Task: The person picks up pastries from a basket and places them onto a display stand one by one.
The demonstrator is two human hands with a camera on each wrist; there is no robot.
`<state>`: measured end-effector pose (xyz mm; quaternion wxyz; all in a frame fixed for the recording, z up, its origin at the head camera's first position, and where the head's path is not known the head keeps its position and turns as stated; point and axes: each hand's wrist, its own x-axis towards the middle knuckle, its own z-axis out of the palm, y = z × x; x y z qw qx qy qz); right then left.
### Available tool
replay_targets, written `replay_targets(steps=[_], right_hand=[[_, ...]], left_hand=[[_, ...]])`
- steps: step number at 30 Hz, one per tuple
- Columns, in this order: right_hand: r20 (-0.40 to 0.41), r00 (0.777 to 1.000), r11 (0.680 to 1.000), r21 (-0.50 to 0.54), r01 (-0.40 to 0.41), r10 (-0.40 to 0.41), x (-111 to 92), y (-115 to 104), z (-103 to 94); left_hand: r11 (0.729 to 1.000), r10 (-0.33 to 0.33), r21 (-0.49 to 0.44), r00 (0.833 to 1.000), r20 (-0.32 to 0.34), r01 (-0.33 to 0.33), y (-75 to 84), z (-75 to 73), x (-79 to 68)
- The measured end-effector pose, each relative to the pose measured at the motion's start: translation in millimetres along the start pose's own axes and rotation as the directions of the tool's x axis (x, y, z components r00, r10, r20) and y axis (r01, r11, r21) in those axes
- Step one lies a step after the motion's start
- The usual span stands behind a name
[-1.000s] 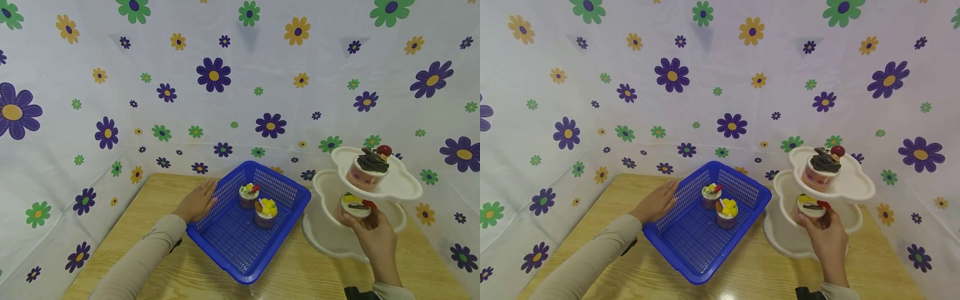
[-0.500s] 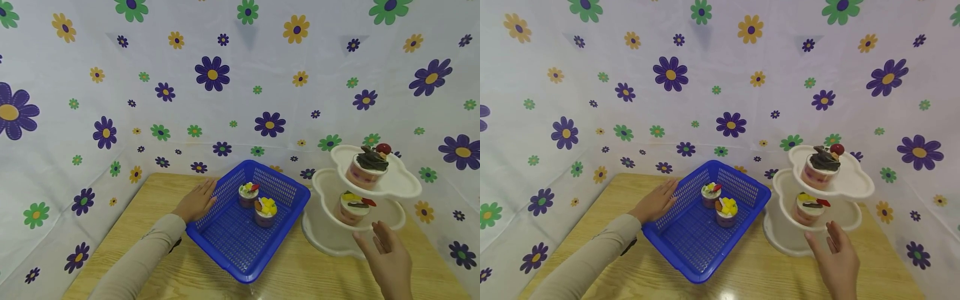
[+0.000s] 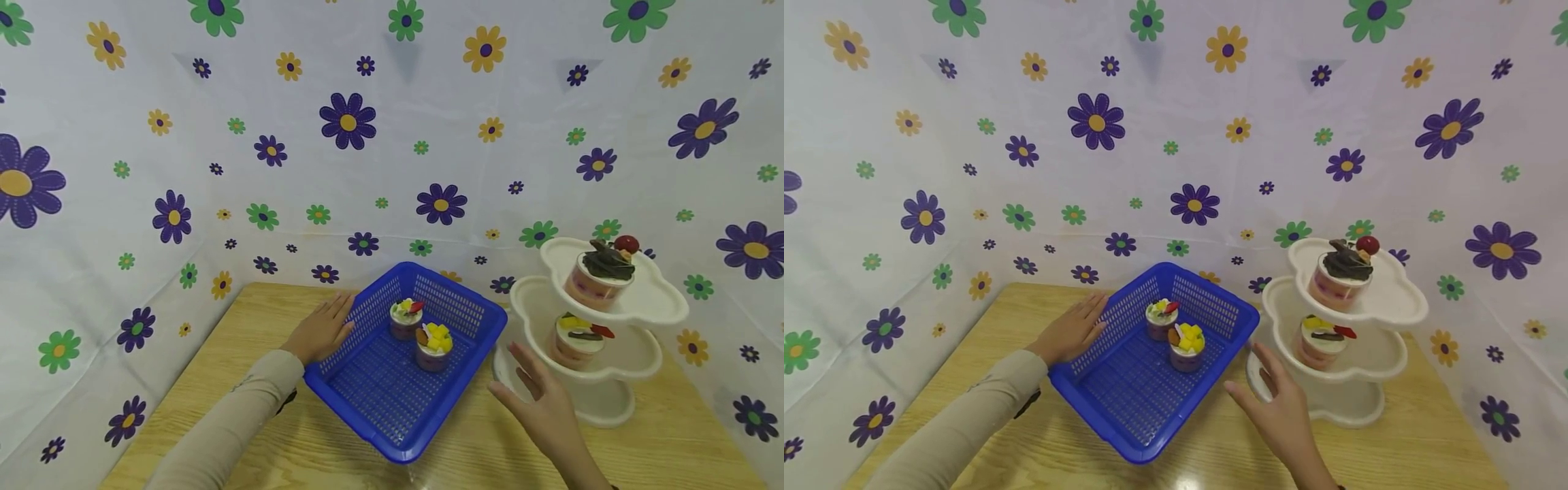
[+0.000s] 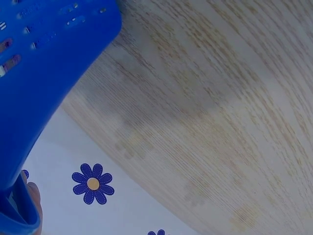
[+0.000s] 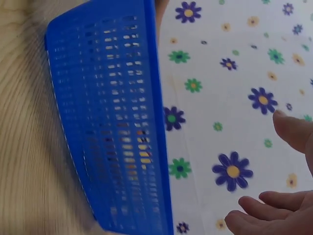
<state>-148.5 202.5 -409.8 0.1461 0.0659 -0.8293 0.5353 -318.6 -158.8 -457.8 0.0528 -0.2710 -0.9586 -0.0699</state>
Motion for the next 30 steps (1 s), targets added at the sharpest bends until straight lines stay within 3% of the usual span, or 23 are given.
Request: replay_targets(steps=[4, 8, 12, 15, 19, 24, 30], right_hand=[[0.135, 0.991, 0.999, 0.028, 0.014, -0.018, 27.4, 2.8, 22.2], [0.262, 0.964, 0.998, 0.026, -0.063, 0.053, 61.0, 8.9, 40.1], [0.377, 0.916, 0.990, -0.065, -0.123, 0.138, 91.2, 18.6, 56.1], [0.442, 0.880, 0.982, -0.141, -0.123, 0.173, 109.1, 27.8, 64.0], [0.521, 0.830, 0.978, -0.153, -0.141, 0.201, 128.2, 37.8, 65.5], [0.608, 0.759, 0.972, -0.170, -0.161, 0.232, 142.8, 43.0, 64.9], [0.657, 0.702, 0.957, -0.255, -0.136, 0.275, 150.9, 46.7, 70.5]], left_hand=[[1.000, 0.002, -0.002, 1.000, 0.008, -0.002, 0.1, -0.1, 0.0], [1.000, 0.006, 0.009, 1.000, 0.000, -0.006, -1.0, 1.2, 1.4], [1.000, 0.011, 0.011, 1.000, -0.006, -0.011, -1.7, 1.9, 1.6], [1.000, 0.020, 0.000, 1.000, -0.016, -0.020, -1.1, 1.0, 0.8], [1.000, 0.015, 0.004, 1.000, -0.014, -0.015, 1.0, -0.8, 0.0], [1.000, 0.001, 0.014, 1.000, 0.007, -0.002, 0.8, -0.8, 0.4], [1.000, -0.002, 0.021, 1.000, 0.015, 0.002, 1.9, -2.8, 0.8]])
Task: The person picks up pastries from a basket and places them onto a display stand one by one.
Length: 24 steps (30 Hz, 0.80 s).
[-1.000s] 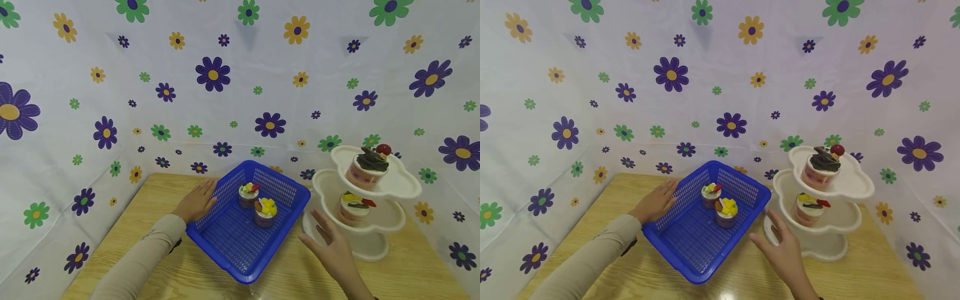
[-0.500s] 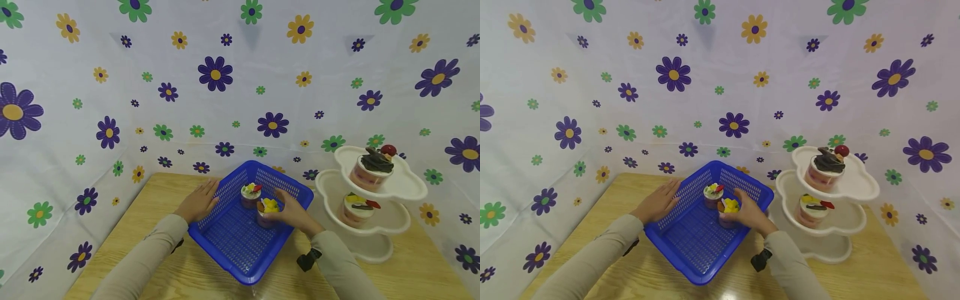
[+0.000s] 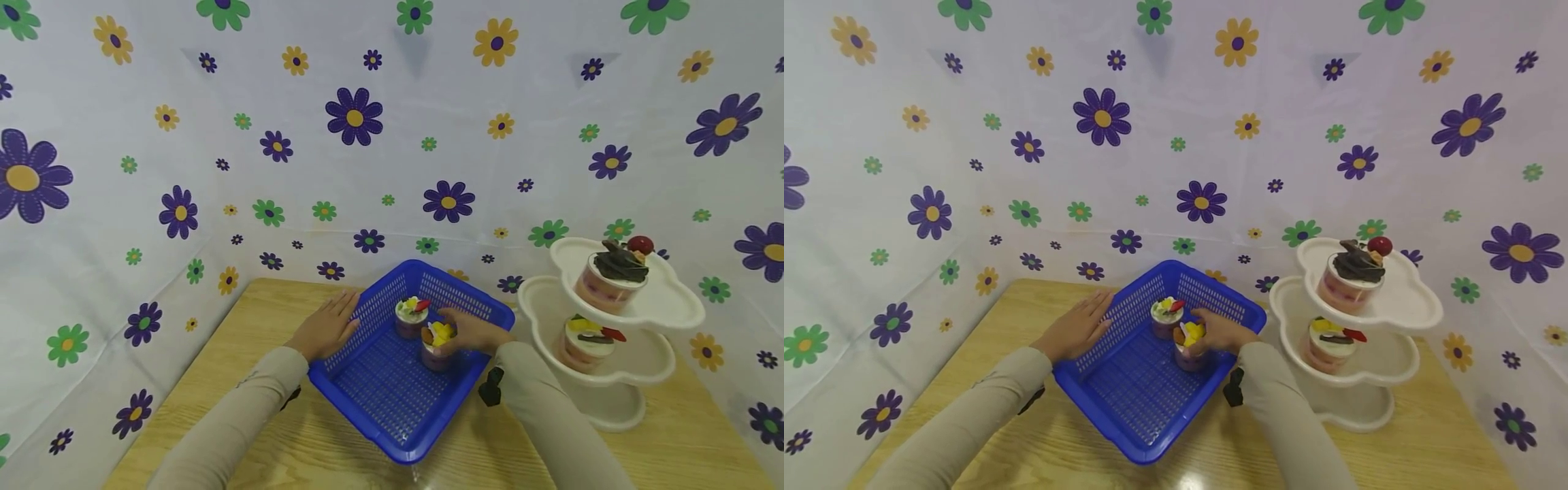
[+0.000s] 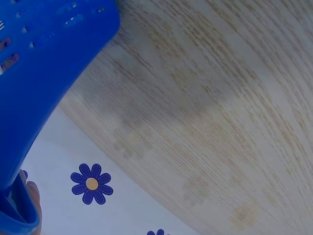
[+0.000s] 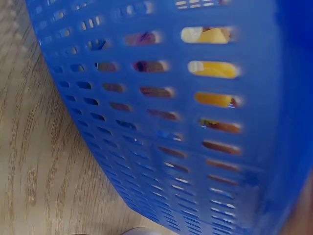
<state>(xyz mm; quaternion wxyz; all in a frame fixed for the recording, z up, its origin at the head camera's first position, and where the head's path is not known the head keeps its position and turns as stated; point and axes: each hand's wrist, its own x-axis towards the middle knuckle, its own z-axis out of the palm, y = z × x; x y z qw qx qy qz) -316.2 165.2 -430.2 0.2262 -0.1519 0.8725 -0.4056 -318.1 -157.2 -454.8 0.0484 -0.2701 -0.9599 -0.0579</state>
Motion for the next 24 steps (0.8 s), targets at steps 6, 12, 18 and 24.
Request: replay_targets(steps=[6, 12, 18, 24], right_hand=[[0.046, 0.995, 0.995, -0.060, -0.083, 0.086, 5.9, -2.2, 3.3], [0.014, 0.993, 0.983, -0.140, -0.115, 0.118, 7.3, -4.8, 7.9], [-0.023, 0.993, 0.981, -0.156, -0.116, 0.114, 8.2, -6.4, 11.2], [-0.033, 0.995, 0.985, -0.142, -0.093, 0.089, 10.1, -6.0, 12.1]], left_hand=[[1.000, 0.011, -0.016, 1.000, -0.013, -0.011, 0.4, -0.3, 0.2], [1.000, 0.003, -0.019, 1.000, -0.006, -0.003, -0.7, 2.0, 1.5], [1.000, -0.005, -0.025, 1.000, 0.004, 0.005, -1.2, 1.9, 1.5], [1.000, -0.002, -0.028, 1.000, -0.007, 0.002, -1.6, 1.5, -0.1]])
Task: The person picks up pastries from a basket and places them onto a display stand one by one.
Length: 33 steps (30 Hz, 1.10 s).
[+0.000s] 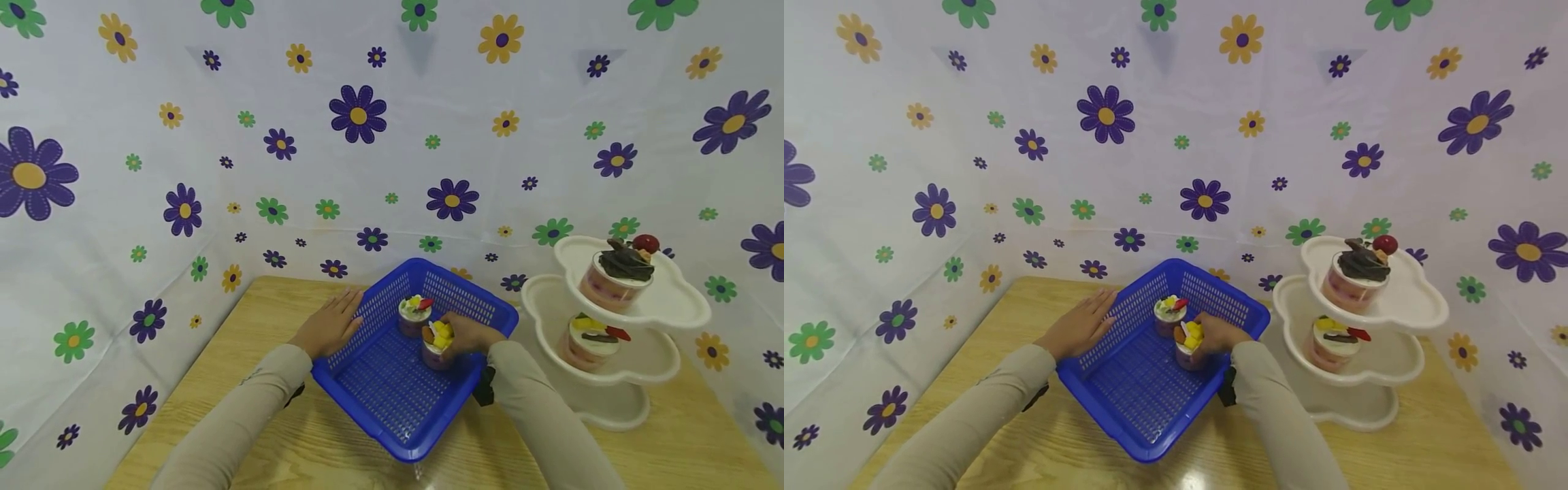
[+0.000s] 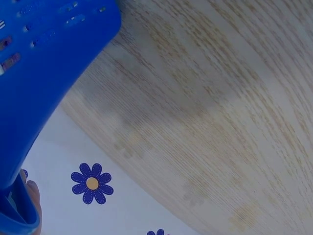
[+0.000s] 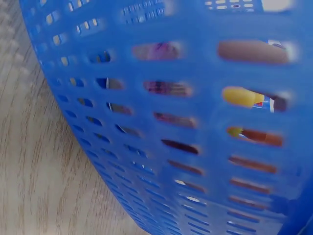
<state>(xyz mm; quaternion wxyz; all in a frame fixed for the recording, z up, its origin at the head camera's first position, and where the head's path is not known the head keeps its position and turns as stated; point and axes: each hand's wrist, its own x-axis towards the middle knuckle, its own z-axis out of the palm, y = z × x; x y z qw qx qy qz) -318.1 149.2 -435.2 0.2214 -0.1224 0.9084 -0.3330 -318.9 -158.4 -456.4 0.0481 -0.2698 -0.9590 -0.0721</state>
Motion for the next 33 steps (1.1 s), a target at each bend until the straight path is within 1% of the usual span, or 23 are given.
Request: replay_targets(steps=[5, 12, 18, 20, 25, 29, 33], right_hand=[[-0.020, 0.999, 1.000, -0.009, 0.027, -0.027, -0.5, 1.9, -1.0], [-0.050, 0.993, 0.994, -0.009, 0.107, -0.107, -4.9, 1.3, -3.1], [-0.091, 0.988, 0.992, 0.022, 0.127, -0.125, -11.8, -2.8, -8.7], [-0.104, 0.985, 0.990, 0.025, 0.139, -0.136, -15.9, -5.0, -11.1], [-0.156, 0.973, 0.983, 0.031, 0.180, -0.173, -31.7, -11.9, -17.9], [-0.215, 0.961, 0.981, 0.040, 0.190, -0.177, -45.3, -16.0, -23.4], [-0.270, 0.947, 0.981, 0.030, 0.190, -0.175, -55.6, -14.6, -29.2]], left_hand=[[1.000, 0.006, 0.006, 1.000, 0.009, -0.006, 1.5, -2.3, 0.2], [1.000, 0.018, 0.005, 1.000, 0.019, -0.018, 3.3, -4.2, -0.5], [1.000, 0.012, 0.022, 1.000, 0.022, -0.013, 1.2, -1.9, 0.5], [1.000, 0.005, 0.025, 1.000, 0.028, -0.006, 0.0, -1.0, 0.3], [1.000, 0.014, 0.000, 1.000, 0.014, -0.014, -0.8, -1.3, -0.8], [1.000, 0.022, 0.002, 1.000, 0.012, -0.022, 0.7, -3.4, -1.1], [1.000, 0.019, 0.011, 1.000, 0.017, -0.020, 1.3, -3.9, -0.1]])
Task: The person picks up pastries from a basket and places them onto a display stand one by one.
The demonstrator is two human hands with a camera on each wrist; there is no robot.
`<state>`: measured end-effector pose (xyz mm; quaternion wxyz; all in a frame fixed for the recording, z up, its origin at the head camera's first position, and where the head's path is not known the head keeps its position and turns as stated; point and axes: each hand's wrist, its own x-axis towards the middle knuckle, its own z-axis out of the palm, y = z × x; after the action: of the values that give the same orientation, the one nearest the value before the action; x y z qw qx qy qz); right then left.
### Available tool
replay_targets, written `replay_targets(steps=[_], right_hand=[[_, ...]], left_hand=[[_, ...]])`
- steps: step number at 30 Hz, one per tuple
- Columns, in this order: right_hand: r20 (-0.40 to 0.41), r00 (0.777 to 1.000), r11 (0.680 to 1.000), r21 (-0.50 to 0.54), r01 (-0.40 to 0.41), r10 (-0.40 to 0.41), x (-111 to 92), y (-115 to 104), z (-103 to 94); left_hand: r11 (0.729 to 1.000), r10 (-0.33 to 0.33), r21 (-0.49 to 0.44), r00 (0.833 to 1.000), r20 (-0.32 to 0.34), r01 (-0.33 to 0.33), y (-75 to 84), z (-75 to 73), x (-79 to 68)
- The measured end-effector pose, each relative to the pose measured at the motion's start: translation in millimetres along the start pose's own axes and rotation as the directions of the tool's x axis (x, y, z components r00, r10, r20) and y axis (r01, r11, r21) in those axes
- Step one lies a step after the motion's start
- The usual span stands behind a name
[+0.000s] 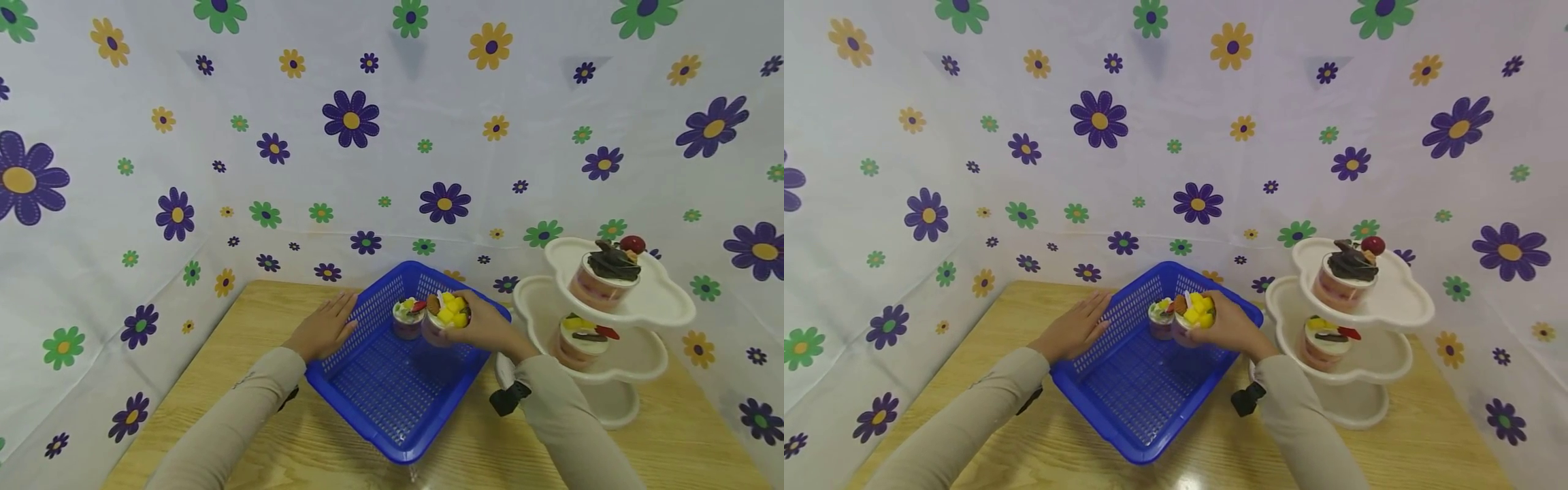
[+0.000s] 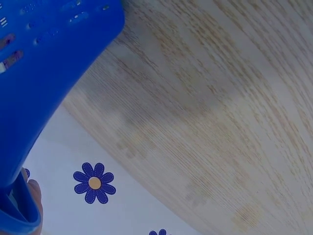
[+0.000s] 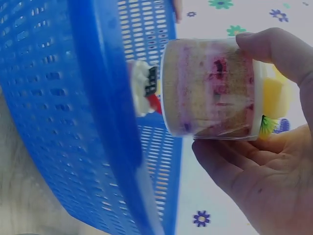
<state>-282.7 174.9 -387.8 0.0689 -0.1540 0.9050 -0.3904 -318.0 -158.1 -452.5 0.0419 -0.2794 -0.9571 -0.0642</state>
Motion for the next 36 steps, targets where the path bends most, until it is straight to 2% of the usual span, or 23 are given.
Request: replay_targets(steps=[5, 14, 22, 30, 36], right_hand=[[-0.035, 0.999, 0.999, -0.021, 0.031, -0.031, -14.4, 0.0, -10.2], [-0.058, 0.983, 0.984, -0.060, 0.169, -0.172, -51.4, -2.0, -24.1], [-0.065, 0.986, 0.988, 0.004, 0.152, -0.152, -84.5, 8.3, -40.8], [-0.100, 0.980, 0.985, -0.034, 0.169, -0.172, -125.5, 25.5, -63.5], [-0.133, 0.977, 0.985, -0.067, 0.158, -0.166, -156.3, 50.9, -80.7]], left_hand=[[1.000, -0.005, -0.006, 1.000, 0.000, 0.005, 0.9, 0.3, 0.3], [1.000, 0.002, -0.012, 1.000, -0.007, -0.002, 1.2, -1.0, 0.3], [1.000, -0.004, -0.004, 1.000, -0.001, 0.004, 2.2, -2.0, -0.8], [1.000, 0.004, -0.011, 1.000, -0.012, -0.004, -0.6, 0.9, -2.1], [1.000, 0.006, -0.016, 1.000, -0.019, -0.007, -1.3, 1.9, -0.4]])
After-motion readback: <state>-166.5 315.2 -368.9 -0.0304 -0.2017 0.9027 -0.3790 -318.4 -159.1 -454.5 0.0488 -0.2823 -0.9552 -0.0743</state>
